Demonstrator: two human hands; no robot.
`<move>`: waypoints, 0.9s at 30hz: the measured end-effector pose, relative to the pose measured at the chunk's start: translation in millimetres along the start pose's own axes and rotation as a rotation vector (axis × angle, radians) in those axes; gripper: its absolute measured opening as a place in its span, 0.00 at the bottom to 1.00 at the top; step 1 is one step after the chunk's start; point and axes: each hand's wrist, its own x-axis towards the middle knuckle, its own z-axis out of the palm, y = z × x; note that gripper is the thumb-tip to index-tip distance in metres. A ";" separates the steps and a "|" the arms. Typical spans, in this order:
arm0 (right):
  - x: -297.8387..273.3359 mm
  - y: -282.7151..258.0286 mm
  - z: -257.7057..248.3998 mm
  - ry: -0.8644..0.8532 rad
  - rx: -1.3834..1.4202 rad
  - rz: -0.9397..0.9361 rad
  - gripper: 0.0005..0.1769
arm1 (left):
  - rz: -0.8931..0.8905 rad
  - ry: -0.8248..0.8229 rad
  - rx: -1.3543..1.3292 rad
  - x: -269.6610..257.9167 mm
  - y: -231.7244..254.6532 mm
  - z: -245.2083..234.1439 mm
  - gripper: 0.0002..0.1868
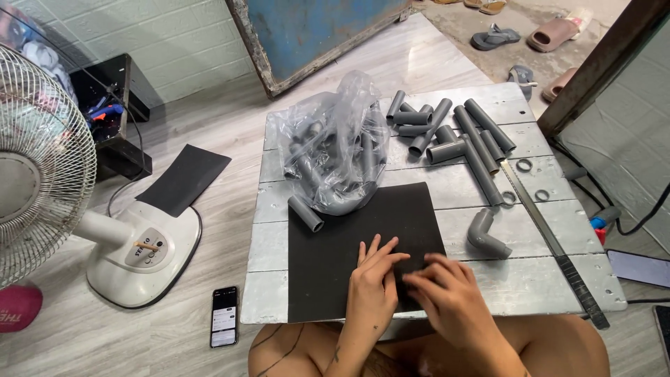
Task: Sanding the ends of PVC pipe fittings on a piece of sandpaper to smooth the edges for assembly.
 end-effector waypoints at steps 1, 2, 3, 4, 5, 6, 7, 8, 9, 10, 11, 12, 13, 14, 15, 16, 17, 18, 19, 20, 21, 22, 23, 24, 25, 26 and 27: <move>2.4 1.2 -3.3 0.002 0.001 0.001 0.17 | 0.001 -0.001 0.002 -0.2 2.7 -1.7 0.19; 6.7 3.2 -6.4 0.038 -0.049 0.034 0.15 | -0.030 0.004 -0.031 1.3 5.0 -3.5 0.18; 11.3 5.0 -8.9 0.073 -0.100 0.067 0.13 | -0.060 0.008 -0.063 2.9 6.7 -5.7 0.18; 3.1 4.9 -11.9 0.071 -0.101 0.065 0.13 | -0.062 0.011 -0.065 2.8 7.3 -6.2 0.18; -5.0 4.8 -14.5 0.067 -0.078 0.108 0.14 | -0.071 0.019 -0.082 2.6 7.3 -6.8 0.18; -11.9 5.8 -16.9 0.063 -0.056 0.148 0.14 | -0.078 0.031 -0.098 3.4 7.2 -7.1 0.18; -12.8 2.3 -13.9 0.062 -0.058 0.143 0.14 | -0.077 0.036 -0.100 4.7 5.9 -6.3 0.18; -16.5 -2.5 -11.2 0.027 -0.033 0.127 0.14 | -0.069 0.029 -0.097 3.7 5.2 -5.4 0.17; -20.6 -6.9 -9.0 -0.008 -0.007 0.112 0.13 | -0.061 0.022 -0.094 2.7 4.8 -3.9 0.16; -12.6 -7.5 -6.2 -0.007 -0.008 0.115 0.13 | -0.060 0.019 -0.094 2.6 4.5 -3.8 0.16; -4.7 -8.1 -3.8 0.007 -0.009 0.068 0.14 | -0.054 0.012 -0.081 2.4 4.6 -3.7 0.16; 3.9 -9.3 -0.8 0.024 -0.009 0.021 0.15 | -0.046 0.005 -0.065 2.6 4.6 -4.7 0.17; 6.9 -5.8 -2.9 0.027 -0.008 0.023 0.15 | -0.044 0.002 -0.064 2.8 6.0 -5.6 0.17; 10.3 -1.6 -5.2 0.055 -0.057 0.055 0.13 | -0.051 0.004 -0.063 3.2 7.2 -6.1 0.16; 13.9 2.3 -6.8 0.083 -0.106 0.086 0.12 | -0.057 0.006 -0.061 3.8 7.8 -7.1 0.16; 6.6 2.1 -11.7 0.081 -0.107 0.085 0.12 | -0.058 0.008 -0.063 3.4 7.3 -6.7 0.16; -0.6 1.9 -16.1 0.087 -0.110 0.137 0.14 | -0.060 0.012 -0.083 3.0 6.3 -6.6 0.17; -7.3 2.4 -20.6 0.093 -0.114 0.186 0.15 | -0.062 0.018 -0.104 2.8 5.2 -6.1 0.17; -11.8 0.7 -16.5 0.090 -0.114 0.182 0.15 | -0.063 0.023 -0.106 3.6 4.0 -5.5 0.17; -18.3 -1.8 -12.9 0.046 -0.076 0.164 0.15 | -0.054 0.020 -0.094 3.1 3.2 -4.5 0.17; -25.0 -3.8 -9.9 0.002 -0.038 0.147 0.15 | -0.045 0.016 -0.083 2.6 2.9 -3.0 0.18; -19.1 -3.3 -5.6 0.003 -0.038 0.150 0.15 | -0.045 0.013 -0.083 2.3 2.0 -2.6 0.18; -13.3 -2.8 -1.8 -0.003 -0.047 0.103 0.16 | -0.041 0.011 -0.075 1.8 1.7 -2.2 0.18; -6.7 -2.9 2.4 -0.007 -0.055 0.056 0.17 | -0.036 0.008 -0.065 1.9 1.3 -2.9 0.18; -0.5 -0.5 -0.6 -0.004 -0.054 0.059 0.17 | -0.034 0.005 -0.063 2.7 2.6 -4.0 0.18; 5.6 2.1 -3.9 0.041 -0.073 0.087 0.16 | -0.041 0.006 -0.072 2.7 3.7 -4.8 0.17; 11.8 4.5 -6.6 0.086 -0.092 0.116 0.15 | -0.048 0.007 -0.081 2.7 4.5 -6.0 0.16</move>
